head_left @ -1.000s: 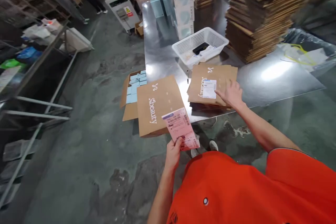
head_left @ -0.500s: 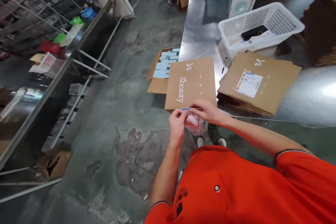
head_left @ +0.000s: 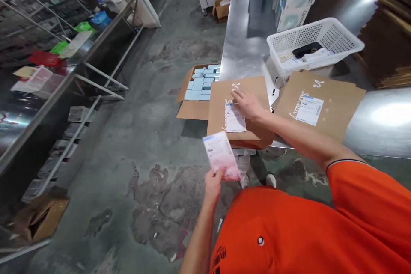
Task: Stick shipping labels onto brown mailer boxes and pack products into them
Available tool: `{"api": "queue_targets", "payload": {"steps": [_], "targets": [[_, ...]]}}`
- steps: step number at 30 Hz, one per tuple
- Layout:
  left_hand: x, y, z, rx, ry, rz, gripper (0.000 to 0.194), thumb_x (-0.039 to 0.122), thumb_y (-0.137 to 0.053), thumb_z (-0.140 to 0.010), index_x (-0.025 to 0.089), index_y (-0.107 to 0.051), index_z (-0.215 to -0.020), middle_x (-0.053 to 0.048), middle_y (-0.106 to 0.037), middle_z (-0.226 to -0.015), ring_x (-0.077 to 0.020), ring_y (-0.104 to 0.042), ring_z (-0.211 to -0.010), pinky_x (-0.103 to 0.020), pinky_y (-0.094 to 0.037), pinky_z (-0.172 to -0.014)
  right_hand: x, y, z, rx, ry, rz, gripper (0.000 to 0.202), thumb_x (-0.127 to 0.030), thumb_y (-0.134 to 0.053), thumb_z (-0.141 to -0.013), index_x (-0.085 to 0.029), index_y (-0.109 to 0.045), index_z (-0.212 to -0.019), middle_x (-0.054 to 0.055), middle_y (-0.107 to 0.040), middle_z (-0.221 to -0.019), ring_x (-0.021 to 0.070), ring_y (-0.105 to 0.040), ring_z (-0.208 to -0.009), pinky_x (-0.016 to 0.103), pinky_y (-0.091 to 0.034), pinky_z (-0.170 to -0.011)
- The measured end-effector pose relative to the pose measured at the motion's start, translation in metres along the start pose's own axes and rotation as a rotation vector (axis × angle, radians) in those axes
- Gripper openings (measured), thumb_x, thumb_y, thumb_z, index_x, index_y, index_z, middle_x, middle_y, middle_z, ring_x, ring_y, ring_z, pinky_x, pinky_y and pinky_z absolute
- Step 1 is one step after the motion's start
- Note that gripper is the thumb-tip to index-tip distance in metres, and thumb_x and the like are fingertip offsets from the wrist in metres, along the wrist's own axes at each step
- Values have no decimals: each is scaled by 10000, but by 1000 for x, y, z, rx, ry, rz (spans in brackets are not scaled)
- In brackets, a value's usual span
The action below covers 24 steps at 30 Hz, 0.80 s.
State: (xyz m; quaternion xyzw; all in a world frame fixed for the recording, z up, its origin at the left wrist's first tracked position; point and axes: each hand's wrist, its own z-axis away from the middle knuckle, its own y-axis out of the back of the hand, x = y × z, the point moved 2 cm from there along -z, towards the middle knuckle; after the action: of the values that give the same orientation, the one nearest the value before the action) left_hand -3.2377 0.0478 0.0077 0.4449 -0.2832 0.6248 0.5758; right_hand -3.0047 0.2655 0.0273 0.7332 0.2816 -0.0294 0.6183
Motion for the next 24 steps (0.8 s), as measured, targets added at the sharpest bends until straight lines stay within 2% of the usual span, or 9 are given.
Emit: {"api": "queue_targets", "payload": {"steps": [4, 8, 10, 12, 14, 17, 19, 21, 24], "targets": [[32, 8, -43, 156, -206, -48, 385, 499, -753, -673, 145, -628, -589, 14, -541, -551, -119, -451, -577, -227, -373, -535, -39, -23, 30, -120, 170, -99, 584, -421, -527, -939, -104, -455, -1425, 173, -378, -1546, 349, -264, -1461, 548, -113, -1217], [43, 3, -62, 136, -298, -155, 346, 432, -730, -722, 150, -609, -562, 14, -539, -540, -125, -476, -578, -231, -397, -567, -62, -29, 78, -175, 366, -214, 582, -478, -487, -953, -149, -462, -1431, 149, -400, -1539, 311, -281, -1467, 528, -148, -1224], [41, -1, -53, 135, -307, -222, 305, 394, -727, -731, 152, -634, -571, 3, -568, -556, -140, -515, -600, -236, -408, -586, -40, -16, 89, -61, 170, -227, 525, -440, -433, -975, -150, -485, -1409, 159, -422, -1523, 320, -311, -1450, 553, -174, -1207], [37, -10, -39, 80, -304, -240, 257, 386, -726, -734, 153, -688, -630, -16, -623, -604, -168, -570, -654, -247, -434, -619, 4, 5, 95, 114, -232, -215, 524, -392, -449, -952, -112, -490, -1393, 203, -469, -1473, 357, -385, -1394, 584, -240, -1164], [32, -25, -23, -44, -307, -204, 253, 404, -740, -722, 151, -743, -737, -43, -696, -718, -199, -625, -748, -268, -474, -694, 52, 26, 109, 176, -549, -283, 562, -374, -524, -887, -91, -503, -1373, 219, -558, -1370, 361, -510, -1271, 550, -369, -1087], [25, -53, -6, -221, -268, -132, 349, 447, -755, -704, 142, -781, -872, -85, -752, -910, -239, -666, -904, -313, -504, -836, 111, 50, 154, 203, -762, -457, 581, -397, -597, -821, -120, -549, -1329, 178, -645, -1245, 309, -620, -1092, 455, -492, -959], [21, -70, 1, -267, -213, -90, 398, 474, -760, -697, 133, -785, -901, -98, -761, -941, -253, -675, -937, -338, -512, -878, 140, 59, 197, 342, -892, -467, 603, -439, -608, -819, -123, -543, -1328, 171, -649, -1232, 294, -629, -1071, 438, -496, -947], [22, -86, 5, -298, -178, -45, 430, 495, -766, -691, 128, -784, -913, -96, -766, -920, -258, -685, -920, -359, -527, -881, 162, 64, 238, 482, -1035, -402, 622, -454, -574, -849, -105, -493, -1357, 186, -632, -1253, 292, -616, -1100, 436, -483, -966], [37, -114, 8, -371, -216, 3, 406, 510, -774, -684, 138, -778, -848, -77, -761, -852, -252, -687, -851, -366, -551, -836, 180, 61, 277, 498, -1197, -285, 612, -444, -537, -880, -85, -452, -1369, 232, -583, -1296, 307, -578, -1159, 437, -457, -998]]}}
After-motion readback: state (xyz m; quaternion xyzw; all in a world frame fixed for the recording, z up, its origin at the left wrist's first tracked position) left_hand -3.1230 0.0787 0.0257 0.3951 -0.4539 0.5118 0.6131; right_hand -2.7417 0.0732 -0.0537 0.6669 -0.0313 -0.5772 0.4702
